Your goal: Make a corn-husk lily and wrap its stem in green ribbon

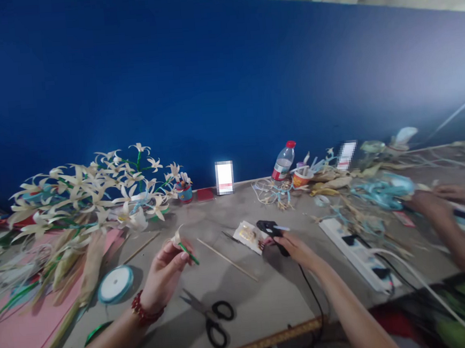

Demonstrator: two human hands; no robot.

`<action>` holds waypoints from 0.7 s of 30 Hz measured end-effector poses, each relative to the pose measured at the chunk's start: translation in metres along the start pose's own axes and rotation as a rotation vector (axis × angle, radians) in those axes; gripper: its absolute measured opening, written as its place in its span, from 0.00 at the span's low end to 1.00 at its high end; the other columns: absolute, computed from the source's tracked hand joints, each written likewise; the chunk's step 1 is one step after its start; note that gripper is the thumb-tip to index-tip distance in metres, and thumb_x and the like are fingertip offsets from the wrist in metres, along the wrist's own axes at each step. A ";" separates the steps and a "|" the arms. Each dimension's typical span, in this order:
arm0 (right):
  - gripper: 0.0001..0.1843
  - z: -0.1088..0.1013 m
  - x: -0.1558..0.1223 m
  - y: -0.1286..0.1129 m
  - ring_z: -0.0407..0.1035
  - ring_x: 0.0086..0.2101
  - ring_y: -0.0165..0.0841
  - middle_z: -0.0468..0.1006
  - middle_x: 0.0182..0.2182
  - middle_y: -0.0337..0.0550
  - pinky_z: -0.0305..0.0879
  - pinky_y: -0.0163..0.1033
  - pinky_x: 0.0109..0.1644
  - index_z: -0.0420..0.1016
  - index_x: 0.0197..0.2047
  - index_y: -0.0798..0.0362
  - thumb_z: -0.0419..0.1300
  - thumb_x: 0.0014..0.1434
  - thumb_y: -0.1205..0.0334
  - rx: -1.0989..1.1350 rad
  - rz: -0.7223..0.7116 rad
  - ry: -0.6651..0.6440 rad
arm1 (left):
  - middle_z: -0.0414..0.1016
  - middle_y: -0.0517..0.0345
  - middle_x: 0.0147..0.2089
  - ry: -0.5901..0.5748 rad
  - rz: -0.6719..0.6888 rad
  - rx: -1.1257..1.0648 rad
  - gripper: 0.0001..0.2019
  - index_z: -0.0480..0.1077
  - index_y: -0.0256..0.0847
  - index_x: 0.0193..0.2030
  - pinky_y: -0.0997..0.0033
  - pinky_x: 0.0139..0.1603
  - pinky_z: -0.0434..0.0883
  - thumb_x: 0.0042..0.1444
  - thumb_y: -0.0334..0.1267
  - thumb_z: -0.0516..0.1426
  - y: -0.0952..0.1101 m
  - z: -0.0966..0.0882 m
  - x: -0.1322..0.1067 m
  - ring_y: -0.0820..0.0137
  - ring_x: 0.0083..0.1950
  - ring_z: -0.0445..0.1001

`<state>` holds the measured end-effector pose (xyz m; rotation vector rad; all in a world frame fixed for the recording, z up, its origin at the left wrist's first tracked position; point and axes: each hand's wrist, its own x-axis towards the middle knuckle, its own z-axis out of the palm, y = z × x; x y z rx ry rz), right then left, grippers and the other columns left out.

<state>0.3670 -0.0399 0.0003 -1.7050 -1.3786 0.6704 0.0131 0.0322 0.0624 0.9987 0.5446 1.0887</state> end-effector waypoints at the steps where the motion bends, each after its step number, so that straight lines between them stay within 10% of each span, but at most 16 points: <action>1: 0.24 0.000 0.000 0.001 0.79 0.36 0.46 0.85 0.35 0.54 0.74 0.50 0.44 0.82 0.34 0.55 0.53 0.58 0.45 0.065 0.023 -0.008 | 0.75 0.58 0.31 0.001 -0.003 -0.008 0.10 0.73 0.37 0.31 0.72 0.34 0.70 0.49 0.39 0.68 0.001 0.000 0.000 0.73 0.31 0.71; 10: 0.14 -0.004 -0.025 -0.039 0.69 0.21 0.35 0.82 0.33 0.55 0.63 0.38 0.19 0.73 0.38 0.52 0.54 0.57 0.53 0.612 0.179 0.112 | 0.75 0.59 0.32 0.021 -0.015 -0.061 0.09 0.73 0.38 0.31 0.72 0.34 0.72 0.48 0.36 0.69 -0.004 0.001 0.002 0.74 0.31 0.72; 21: 0.23 0.039 -0.064 -0.127 0.64 0.16 0.28 0.79 0.23 0.47 0.56 0.29 0.15 0.72 0.37 0.56 0.63 0.55 0.41 0.843 0.270 -0.252 | 0.73 0.58 0.32 -0.032 0.000 -0.026 0.10 0.74 0.36 0.30 0.71 0.35 0.71 0.48 0.39 0.69 0.009 0.005 -0.004 0.73 0.31 0.70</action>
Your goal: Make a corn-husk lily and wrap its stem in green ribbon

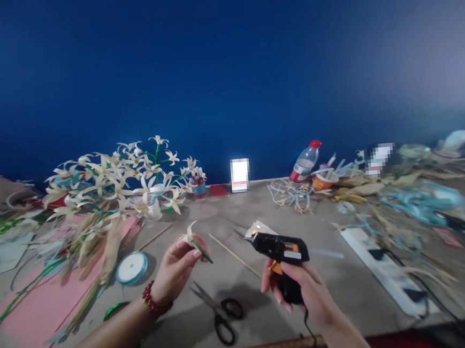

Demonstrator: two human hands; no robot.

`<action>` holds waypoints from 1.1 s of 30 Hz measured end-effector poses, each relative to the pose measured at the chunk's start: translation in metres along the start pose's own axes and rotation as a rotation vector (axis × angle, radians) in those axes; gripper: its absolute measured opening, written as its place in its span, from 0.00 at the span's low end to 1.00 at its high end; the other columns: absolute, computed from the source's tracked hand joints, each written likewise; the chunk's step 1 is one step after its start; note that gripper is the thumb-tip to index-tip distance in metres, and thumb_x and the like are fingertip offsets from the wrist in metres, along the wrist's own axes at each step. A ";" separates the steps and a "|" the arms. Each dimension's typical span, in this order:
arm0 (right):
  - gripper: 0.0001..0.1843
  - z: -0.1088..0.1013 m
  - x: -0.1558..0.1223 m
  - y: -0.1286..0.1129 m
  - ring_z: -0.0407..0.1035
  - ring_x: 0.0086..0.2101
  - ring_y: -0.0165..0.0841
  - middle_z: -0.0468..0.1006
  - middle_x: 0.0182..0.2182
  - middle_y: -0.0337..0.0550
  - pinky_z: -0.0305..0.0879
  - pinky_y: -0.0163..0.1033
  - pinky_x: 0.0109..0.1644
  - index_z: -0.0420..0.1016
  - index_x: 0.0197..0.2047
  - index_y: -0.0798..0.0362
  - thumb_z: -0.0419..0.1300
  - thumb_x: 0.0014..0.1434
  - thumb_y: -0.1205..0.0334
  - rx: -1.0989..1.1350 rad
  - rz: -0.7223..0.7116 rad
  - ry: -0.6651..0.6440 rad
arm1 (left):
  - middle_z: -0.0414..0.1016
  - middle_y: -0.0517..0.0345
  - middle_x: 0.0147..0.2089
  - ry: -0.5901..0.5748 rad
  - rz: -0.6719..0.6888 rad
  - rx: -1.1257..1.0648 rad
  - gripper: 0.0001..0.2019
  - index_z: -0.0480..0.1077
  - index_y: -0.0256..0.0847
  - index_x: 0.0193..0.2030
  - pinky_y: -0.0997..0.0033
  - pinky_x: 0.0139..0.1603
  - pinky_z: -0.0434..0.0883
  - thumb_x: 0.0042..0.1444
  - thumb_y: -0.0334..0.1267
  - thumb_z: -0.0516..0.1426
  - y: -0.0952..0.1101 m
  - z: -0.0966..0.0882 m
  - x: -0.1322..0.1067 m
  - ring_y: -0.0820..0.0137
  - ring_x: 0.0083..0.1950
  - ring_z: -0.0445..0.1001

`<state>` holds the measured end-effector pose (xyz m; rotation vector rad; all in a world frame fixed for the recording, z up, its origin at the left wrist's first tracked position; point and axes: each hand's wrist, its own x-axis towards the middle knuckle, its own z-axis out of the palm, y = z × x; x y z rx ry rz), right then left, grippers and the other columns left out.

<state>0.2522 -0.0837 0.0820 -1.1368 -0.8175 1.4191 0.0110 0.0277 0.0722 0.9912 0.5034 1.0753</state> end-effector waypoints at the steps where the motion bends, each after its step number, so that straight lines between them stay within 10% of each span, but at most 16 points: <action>1: 0.23 0.005 -0.001 0.002 0.65 0.17 0.28 0.79 0.24 0.48 0.56 0.29 0.15 0.73 0.37 0.56 0.62 0.56 0.41 -0.019 0.011 -0.021 | 0.73 0.58 0.32 -0.007 -0.001 -0.018 0.10 0.74 0.37 0.30 0.71 0.35 0.71 0.48 0.39 0.69 0.001 0.001 -0.001 0.73 0.31 0.70; 12: 0.24 0.054 -0.017 0.002 0.67 0.25 0.32 0.79 0.28 0.49 0.66 0.39 0.31 0.77 0.36 0.56 0.58 0.60 0.40 -0.411 -0.149 -0.078 | 0.72 0.58 0.32 -0.064 0.055 -0.045 0.06 0.75 0.37 0.30 0.72 0.37 0.68 0.50 0.35 0.67 0.010 0.001 -0.008 0.72 0.34 0.69; 33: 0.20 0.047 -0.013 0.004 0.67 0.24 0.32 0.78 0.27 0.47 0.65 0.37 0.30 0.73 0.38 0.55 0.54 0.64 0.46 -0.594 -0.207 -0.137 | 0.74 0.58 0.34 -0.068 0.072 0.048 0.04 0.77 0.39 0.31 0.73 0.40 0.69 0.50 0.34 0.67 0.013 -0.001 -0.013 0.72 0.37 0.71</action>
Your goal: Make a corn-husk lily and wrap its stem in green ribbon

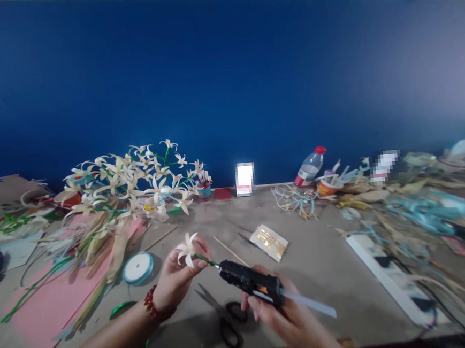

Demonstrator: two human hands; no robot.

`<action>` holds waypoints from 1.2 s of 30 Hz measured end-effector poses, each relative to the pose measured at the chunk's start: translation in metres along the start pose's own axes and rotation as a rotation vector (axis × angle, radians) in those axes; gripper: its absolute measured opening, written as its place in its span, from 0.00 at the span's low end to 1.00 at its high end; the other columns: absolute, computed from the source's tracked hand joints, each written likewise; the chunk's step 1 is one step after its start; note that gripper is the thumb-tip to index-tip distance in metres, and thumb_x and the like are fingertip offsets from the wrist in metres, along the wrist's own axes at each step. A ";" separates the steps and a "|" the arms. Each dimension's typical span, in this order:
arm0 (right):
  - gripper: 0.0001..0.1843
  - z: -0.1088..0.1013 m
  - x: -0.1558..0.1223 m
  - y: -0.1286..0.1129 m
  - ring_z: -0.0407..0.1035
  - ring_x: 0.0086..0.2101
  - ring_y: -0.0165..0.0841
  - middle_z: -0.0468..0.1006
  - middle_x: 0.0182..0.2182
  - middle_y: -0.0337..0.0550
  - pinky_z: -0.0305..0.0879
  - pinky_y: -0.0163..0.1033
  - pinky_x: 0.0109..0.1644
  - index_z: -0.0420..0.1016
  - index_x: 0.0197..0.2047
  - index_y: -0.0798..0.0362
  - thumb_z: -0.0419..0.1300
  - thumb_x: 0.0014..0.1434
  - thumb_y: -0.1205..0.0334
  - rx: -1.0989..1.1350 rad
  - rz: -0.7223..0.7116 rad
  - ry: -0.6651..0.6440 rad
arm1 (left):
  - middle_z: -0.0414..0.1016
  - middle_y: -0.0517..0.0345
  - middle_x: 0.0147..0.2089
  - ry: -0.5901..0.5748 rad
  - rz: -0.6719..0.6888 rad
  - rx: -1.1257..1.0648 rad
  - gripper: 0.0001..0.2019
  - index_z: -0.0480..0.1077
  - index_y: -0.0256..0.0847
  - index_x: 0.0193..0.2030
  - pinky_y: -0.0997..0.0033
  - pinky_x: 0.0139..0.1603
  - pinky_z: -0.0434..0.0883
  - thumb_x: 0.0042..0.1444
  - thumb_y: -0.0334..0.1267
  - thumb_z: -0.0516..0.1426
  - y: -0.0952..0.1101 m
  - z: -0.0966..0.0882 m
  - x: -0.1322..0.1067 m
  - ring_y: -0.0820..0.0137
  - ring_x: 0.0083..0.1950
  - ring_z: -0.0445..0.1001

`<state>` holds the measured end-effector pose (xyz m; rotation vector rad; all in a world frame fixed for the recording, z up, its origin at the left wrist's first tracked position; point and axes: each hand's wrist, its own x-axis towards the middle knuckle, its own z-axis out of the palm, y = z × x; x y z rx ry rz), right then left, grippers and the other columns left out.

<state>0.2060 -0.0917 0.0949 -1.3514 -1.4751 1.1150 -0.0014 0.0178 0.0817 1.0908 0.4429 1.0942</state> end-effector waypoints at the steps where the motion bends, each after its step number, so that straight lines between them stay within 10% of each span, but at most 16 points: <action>1: 0.20 -0.001 0.000 0.000 0.67 0.24 0.32 0.78 0.27 0.47 0.65 0.37 0.30 0.73 0.38 0.55 0.54 0.64 0.46 -0.010 -0.005 -0.010 | 0.74 0.58 0.35 -0.003 -0.001 0.005 0.04 0.77 0.39 0.31 0.73 0.40 0.69 0.50 0.34 0.67 0.001 0.000 0.000 0.72 0.37 0.71; 36: 0.21 -0.002 -0.008 0.015 0.71 0.25 0.35 0.80 0.28 0.48 0.72 0.40 0.33 0.75 0.41 0.55 0.57 0.61 0.43 -0.054 0.031 0.110 | 0.74 0.56 0.35 -0.003 0.008 0.097 0.07 0.76 0.39 0.32 0.72 0.36 0.67 0.50 0.38 0.67 0.004 -0.001 0.000 0.71 0.34 0.69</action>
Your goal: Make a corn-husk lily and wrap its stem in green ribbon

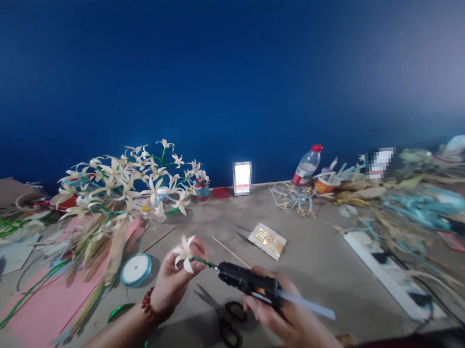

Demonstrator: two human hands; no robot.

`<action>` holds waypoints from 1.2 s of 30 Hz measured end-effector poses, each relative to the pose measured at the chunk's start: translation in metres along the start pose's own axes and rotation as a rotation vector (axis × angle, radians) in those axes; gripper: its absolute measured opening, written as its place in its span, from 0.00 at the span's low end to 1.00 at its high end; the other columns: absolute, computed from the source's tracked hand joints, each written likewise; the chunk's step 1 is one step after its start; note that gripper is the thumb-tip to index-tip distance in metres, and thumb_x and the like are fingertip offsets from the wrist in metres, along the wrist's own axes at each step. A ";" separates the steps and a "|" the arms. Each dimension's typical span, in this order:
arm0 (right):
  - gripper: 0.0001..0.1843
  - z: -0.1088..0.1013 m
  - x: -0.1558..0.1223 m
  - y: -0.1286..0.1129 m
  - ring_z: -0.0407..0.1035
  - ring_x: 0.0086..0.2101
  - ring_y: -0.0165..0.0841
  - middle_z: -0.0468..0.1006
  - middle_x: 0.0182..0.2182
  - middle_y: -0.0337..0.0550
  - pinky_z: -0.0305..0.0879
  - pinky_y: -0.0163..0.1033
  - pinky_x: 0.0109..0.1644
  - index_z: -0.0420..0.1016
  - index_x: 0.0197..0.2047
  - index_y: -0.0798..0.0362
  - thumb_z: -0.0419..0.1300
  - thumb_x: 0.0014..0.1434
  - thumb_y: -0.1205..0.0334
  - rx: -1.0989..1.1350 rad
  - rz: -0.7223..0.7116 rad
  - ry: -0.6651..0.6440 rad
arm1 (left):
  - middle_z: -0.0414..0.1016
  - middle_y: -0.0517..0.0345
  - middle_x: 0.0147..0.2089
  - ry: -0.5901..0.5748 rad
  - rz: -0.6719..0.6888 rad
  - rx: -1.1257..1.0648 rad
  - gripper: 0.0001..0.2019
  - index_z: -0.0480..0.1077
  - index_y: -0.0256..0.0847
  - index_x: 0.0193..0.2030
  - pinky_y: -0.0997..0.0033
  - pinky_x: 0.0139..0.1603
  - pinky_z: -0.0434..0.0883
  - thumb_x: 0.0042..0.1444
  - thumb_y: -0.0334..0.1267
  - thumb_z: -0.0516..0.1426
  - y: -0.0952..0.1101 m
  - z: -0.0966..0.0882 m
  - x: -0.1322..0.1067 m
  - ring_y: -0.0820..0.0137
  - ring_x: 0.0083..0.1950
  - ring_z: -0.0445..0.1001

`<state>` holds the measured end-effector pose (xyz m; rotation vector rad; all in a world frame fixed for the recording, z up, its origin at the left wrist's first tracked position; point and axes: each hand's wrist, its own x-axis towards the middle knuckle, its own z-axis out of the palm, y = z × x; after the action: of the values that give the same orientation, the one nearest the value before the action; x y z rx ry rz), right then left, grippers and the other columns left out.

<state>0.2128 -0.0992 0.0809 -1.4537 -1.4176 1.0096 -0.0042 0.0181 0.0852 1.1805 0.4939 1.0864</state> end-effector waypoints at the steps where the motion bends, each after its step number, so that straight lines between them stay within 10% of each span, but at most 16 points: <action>1: 0.21 0.000 0.000 0.000 0.71 0.25 0.35 0.79 0.28 0.48 0.72 0.40 0.33 0.75 0.40 0.55 0.57 0.61 0.43 -0.005 0.000 0.000 | 0.74 0.56 0.35 -0.002 0.000 0.007 0.06 0.76 0.39 0.32 0.72 0.36 0.66 0.50 0.38 0.67 0.000 0.000 0.000 0.71 0.34 0.68; 10: 0.22 -0.005 0.006 0.019 0.72 0.25 0.36 0.79 0.27 0.47 0.71 0.38 0.30 0.74 0.42 0.55 0.54 0.63 0.43 -0.146 -0.070 0.124 | 0.74 0.55 0.35 0.001 -0.010 -0.070 0.05 0.76 0.39 0.30 0.71 0.38 0.68 0.49 0.35 0.67 -0.007 -0.003 -0.001 0.69 0.36 0.70; 18: 0.17 -0.036 0.031 0.079 0.76 0.35 0.42 0.81 0.37 0.51 0.67 0.40 0.37 0.68 0.53 0.53 0.54 0.61 0.60 -0.873 0.080 0.290 | 0.73 0.56 0.34 0.012 -0.049 -0.035 0.04 0.76 0.39 0.30 0.71 0.40 0.68 0.50 0.36 0.66 -0.015 -0.003 -0.001 0.69 0.37 0.69; 30: 0.25 -0.082 0.048 0.098 0.66 0.54 0.47 0.73 0.54 0.54 0.62 0.49 0.57 0.69 0.56 0.53 0.61 0.53 0.66 -0.923 0.005 0.082 | 0.73 0.58 0.32 0.076 -0.138 -0.104 0.09 0.76 0.39 0.30 0.72 0.36 0.69 0.46 0.40 0.69 -0.043 0.030 0.040 0.72 0.33 0.68; 36: 0.16 -0.061 0.042 0.055 0.71 0.49 0.44 0.75 0.50 0.53 0.67 0.48 0.55 0.68 0.54 0.51 0.57 0.64 0.60 -0.551 -0.252 0.295 | 0.73 0.60 0.33 0.060 -0.172 -0.168 0.06 0.77 0.39 0.30 0.72 0.37 0.67 0.47 0.36 0.68 -0.051 0.052 0.056 0.72 0.33 0.69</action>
<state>0.2892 -0.0595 0.0482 -1.6671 -1.6749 0.2339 0.0833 0.0420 0.0696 0.9437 0.5302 0.9966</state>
